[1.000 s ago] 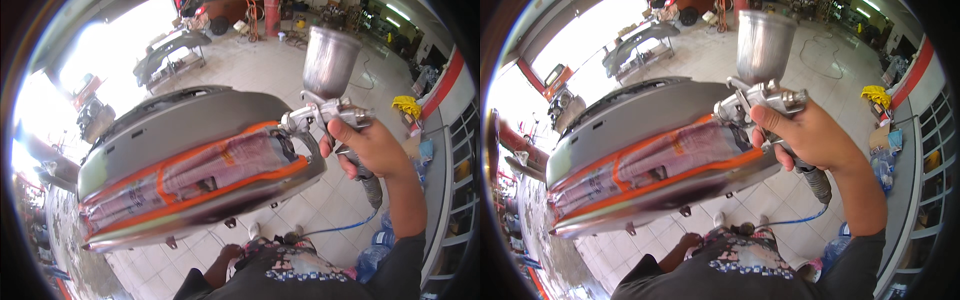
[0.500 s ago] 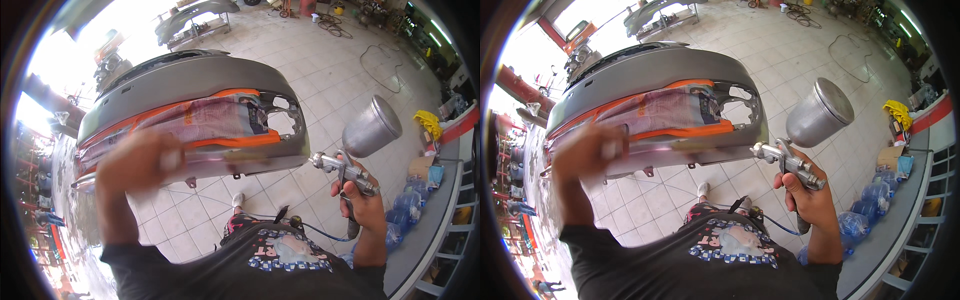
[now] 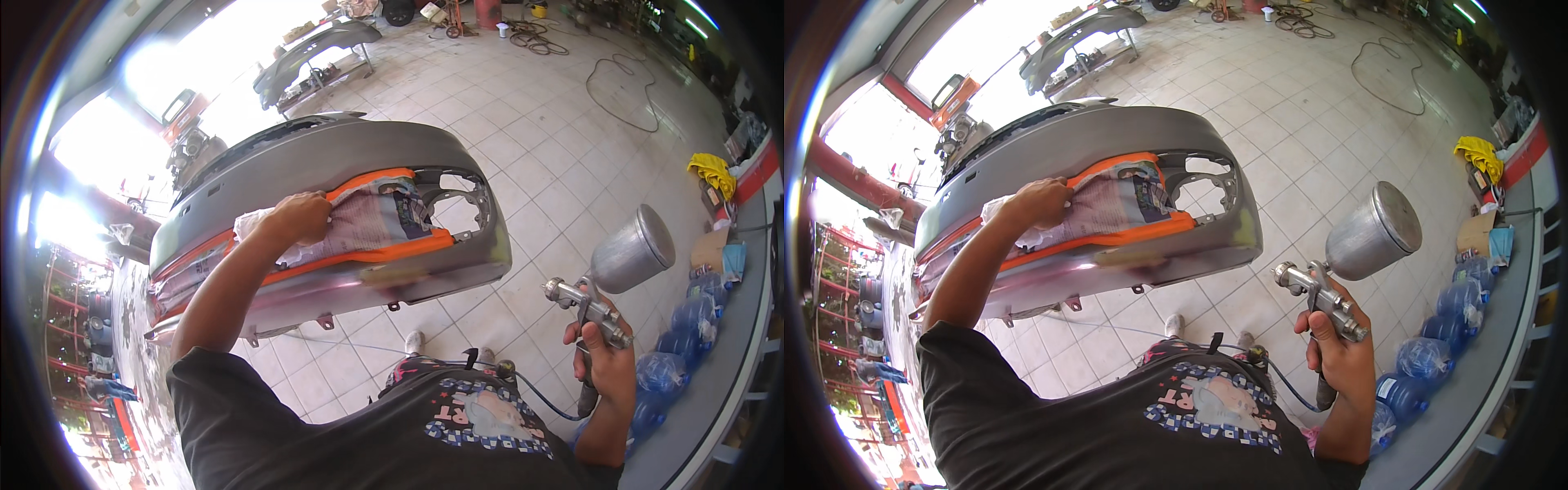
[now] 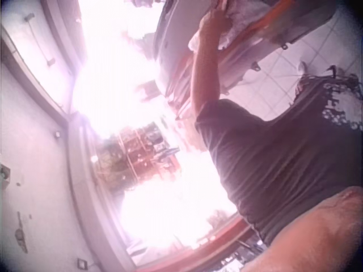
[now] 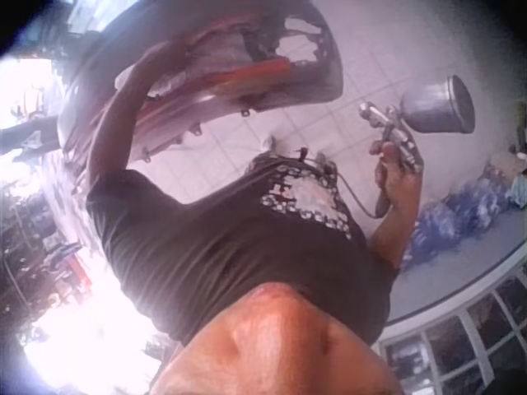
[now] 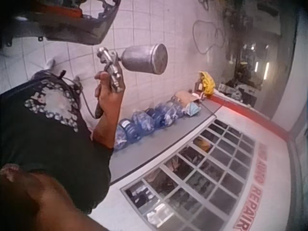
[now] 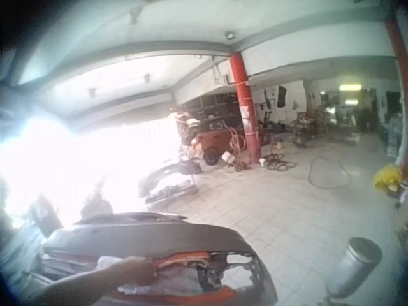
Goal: The person spray paints a detached car bumper with a spray gun, moving around the part to cover multiple sides. They then walk to a workbench, pour paint from a can into a funnel, and transfer it into the spray gun container.
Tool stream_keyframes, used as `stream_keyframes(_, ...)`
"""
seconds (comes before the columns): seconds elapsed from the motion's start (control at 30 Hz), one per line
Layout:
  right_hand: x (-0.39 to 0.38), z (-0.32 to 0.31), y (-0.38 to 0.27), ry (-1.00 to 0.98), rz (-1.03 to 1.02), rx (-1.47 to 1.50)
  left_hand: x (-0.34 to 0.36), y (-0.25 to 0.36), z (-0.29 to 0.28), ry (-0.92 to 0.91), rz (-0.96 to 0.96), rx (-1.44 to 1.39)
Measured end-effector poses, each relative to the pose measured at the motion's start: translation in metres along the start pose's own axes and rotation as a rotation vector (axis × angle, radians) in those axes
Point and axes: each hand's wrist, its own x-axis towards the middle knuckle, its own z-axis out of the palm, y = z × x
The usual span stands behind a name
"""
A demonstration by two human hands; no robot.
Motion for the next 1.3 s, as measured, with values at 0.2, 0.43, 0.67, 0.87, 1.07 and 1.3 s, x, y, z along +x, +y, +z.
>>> stream_keyframes(0.2, 0.000, 0.017, 0.000, -0.079, 0.027, -0.014, -0.003, 0.014, 0.001, 0.148, 0.055, 0.019)
stream_keyframes(0.43, -0.002, 0.033, -0.006, -0.111, 0.029, -0.007, -0.001, 0.027, -0.009, -0.003, -0.017, 0.004)
stream_keyframes(0.67, -0.001, 0.047, -0.015, -0.147, -0.031, 0.036, -0.022, 0.024, -0.007, 0.135, -0.031, -0.074)
stream_keyframes(0.87, 0.003, 0.053, -0.014, -0.191, -0.024, 0.015, -0.140, 0.030, -0.050, 0.471, 0.009, -0.373)
stream_keyframes(1.07, 0.017, 0.077, -0.029, -0.168, -0.019, 0.025, -0.204, 0.113, 0.026, -0.273, 1.174, -1.230)
stream_keyframes(1.3, 0.041, 0.168, -0.044, -0.068, 0.048, -0.055, -0.090, 0.234, 0.187, -0.329, 0.849, -1.232)
